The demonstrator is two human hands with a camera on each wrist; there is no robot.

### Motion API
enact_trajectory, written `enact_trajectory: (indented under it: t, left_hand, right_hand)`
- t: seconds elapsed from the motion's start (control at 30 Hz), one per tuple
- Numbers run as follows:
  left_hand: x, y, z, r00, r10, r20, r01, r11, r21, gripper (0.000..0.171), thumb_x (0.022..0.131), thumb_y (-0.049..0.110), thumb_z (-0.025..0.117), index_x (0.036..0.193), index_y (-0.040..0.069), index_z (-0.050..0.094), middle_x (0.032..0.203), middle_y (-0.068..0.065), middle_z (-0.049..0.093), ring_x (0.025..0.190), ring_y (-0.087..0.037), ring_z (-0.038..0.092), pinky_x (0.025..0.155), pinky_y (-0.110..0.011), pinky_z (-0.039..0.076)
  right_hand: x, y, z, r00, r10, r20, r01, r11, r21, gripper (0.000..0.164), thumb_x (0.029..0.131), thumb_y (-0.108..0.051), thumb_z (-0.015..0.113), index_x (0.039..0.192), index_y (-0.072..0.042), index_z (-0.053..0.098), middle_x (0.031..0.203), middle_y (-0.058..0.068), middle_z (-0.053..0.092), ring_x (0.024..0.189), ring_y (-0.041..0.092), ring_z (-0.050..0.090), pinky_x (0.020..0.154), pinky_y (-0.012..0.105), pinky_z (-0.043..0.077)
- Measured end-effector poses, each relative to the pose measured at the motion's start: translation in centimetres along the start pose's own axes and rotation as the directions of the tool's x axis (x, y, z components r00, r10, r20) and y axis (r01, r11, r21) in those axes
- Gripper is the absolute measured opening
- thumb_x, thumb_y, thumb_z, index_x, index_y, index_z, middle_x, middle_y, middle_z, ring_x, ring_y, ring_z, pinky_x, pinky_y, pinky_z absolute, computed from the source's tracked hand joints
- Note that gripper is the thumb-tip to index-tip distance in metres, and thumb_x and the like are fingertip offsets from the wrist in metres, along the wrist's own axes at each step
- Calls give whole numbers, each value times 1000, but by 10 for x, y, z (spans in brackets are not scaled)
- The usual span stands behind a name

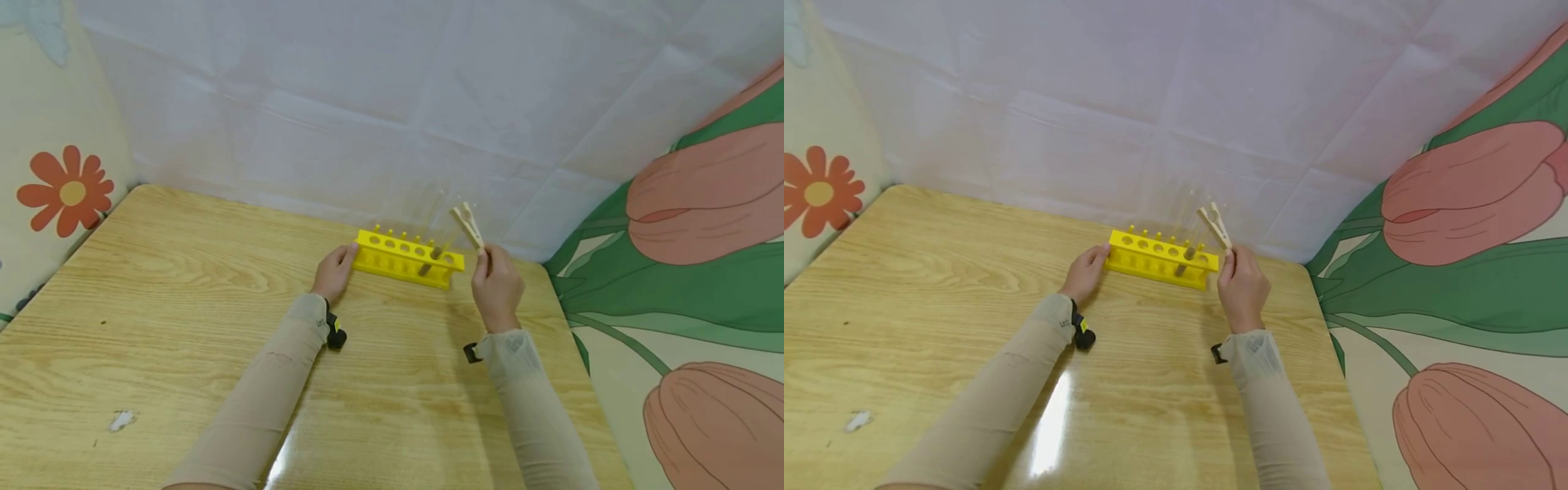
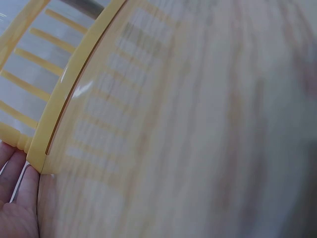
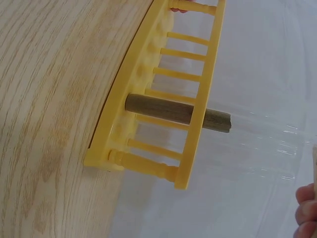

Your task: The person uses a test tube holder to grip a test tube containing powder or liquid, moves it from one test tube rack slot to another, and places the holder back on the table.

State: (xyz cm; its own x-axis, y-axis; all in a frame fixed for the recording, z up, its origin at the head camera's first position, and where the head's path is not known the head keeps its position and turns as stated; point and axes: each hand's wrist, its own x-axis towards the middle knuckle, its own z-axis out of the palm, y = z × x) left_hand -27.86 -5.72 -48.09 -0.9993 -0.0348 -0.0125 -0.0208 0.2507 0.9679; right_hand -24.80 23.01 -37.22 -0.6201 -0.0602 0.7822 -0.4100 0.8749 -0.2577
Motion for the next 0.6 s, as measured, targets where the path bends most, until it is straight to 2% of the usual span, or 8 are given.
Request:
enact_trajectory:
  t: [0.17,0.37,0.6]
  left_hand:
    - [-1,1,0,1000,-4,-6,4,1000,3,66,107,59,35,146,9,55,147,-11,55,139,-31,47,118,-46,35]
    - [-1,0,0,1000,-1,0,1,1000,2,66,107,58,34,146,9,54,148,-12,54,139,-31,47,118,-46,35]
    - [-3,4,0,1000,-5,-4,5,1000,3,66,107,58,35,147,8,53,148,-13,54,139,-32,46,118,-46,34]
  right_hand:
    - [-1,1,1,999,-6,-49,7,1000,13,18,101,-8,59,96,8,68,78,21,65,60,36,59,51,52,48]
    - [-7,0,3,994,32,-109,-25,998,64,18,100,-7,61,96,9,67,79,23,64,63,38,58,55,53,49]
    - [-15,0,3,989,54,-141,-41,995,94,17,99,-6,61,98,9,66,80,24,62,65,38,56,56,52,48]
